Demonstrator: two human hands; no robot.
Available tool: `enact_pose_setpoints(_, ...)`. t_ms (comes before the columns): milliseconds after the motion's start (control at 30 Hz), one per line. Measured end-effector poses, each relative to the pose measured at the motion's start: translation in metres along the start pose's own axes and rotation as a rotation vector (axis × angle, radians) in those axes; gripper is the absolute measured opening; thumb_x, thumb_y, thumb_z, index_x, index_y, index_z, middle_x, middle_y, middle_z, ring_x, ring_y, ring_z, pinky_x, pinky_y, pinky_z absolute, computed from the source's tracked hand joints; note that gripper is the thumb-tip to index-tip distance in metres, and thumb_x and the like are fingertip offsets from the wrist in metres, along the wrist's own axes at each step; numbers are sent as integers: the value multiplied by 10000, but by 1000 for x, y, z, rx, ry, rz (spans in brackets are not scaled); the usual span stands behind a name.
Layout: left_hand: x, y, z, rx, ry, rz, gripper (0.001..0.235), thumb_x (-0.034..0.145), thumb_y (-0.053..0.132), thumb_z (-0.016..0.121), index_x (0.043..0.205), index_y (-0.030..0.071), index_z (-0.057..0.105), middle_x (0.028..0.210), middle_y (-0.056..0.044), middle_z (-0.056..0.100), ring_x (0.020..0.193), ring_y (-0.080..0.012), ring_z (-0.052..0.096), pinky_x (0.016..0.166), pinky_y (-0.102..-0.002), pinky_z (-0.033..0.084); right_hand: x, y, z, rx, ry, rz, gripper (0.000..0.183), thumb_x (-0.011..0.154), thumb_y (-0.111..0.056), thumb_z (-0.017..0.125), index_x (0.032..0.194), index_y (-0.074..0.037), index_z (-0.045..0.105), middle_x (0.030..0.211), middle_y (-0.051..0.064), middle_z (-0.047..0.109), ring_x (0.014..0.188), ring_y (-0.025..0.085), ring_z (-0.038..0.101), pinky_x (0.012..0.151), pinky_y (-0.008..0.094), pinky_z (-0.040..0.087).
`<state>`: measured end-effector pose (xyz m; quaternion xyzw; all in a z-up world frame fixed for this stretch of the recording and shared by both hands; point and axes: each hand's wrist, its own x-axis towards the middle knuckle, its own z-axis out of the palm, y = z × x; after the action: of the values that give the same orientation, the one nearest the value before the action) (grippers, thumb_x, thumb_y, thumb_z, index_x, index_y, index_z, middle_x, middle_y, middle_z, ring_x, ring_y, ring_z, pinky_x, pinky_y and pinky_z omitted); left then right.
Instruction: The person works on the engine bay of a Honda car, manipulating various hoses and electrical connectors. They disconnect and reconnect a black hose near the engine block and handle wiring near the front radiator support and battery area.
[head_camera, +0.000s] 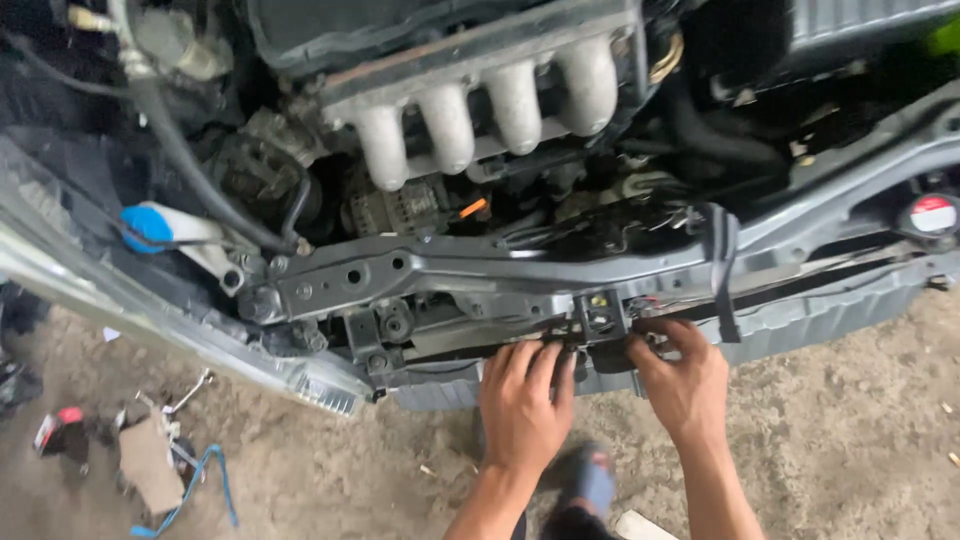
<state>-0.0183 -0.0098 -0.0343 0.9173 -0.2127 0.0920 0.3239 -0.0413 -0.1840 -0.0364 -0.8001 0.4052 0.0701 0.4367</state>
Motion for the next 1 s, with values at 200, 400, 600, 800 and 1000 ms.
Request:
enact_pose_setpoints(200,1,7,30,-212,48,-478,88,849,121,701,900,54,727,904,-103,654,798,-280,674,721,-387,544,15,-14,-8,-12,-94,43,268,813,-238,717,1004,-95,838,1057,19,744,868,211,677,749,332,492)
enact_pose_setpoints(400,-12,39,51,-170,269,-559,25,890,77,653,913,72,663,933,-107,628,841,-276,652,774,-369,533,18,1,-13,-44,-117,-59,261,841,-287,719,974,-91,829,1053,17,757,849,223,677,794,343,483)
enact_pose_setpoints(600,-19,88,61,4,343,-516,288,964,156,668,1201,9,596,1304,-196,551,1340,-418,510,1134,-532,426,26,14,-6,-126,-115,-205,262,910,-280,706,998,-60,818,981,124,715,770,315,667,701,435,476)
enact_pose_setpoints(800,-54,96,88,166,198,-395,306,943,218,689,1223,99,655,1223,-101,599,1094,-307,583,915,-463,367,21,20,-2,-79,-45,-251,247,909,-256,748,1044,-62,817,1024,154,714,821,335,687,745,444,495)
enact_pose_setpoints(1000,-49,54,104,128,277,-136,142,979,92,619,1087,54,703,1036,-112,661,853,-305,657,755,-409,532,39,51,6,-129,-12,-437,246,922,-284,768,1031,-67,812,938,171,711,922,410,683,815,475,493)
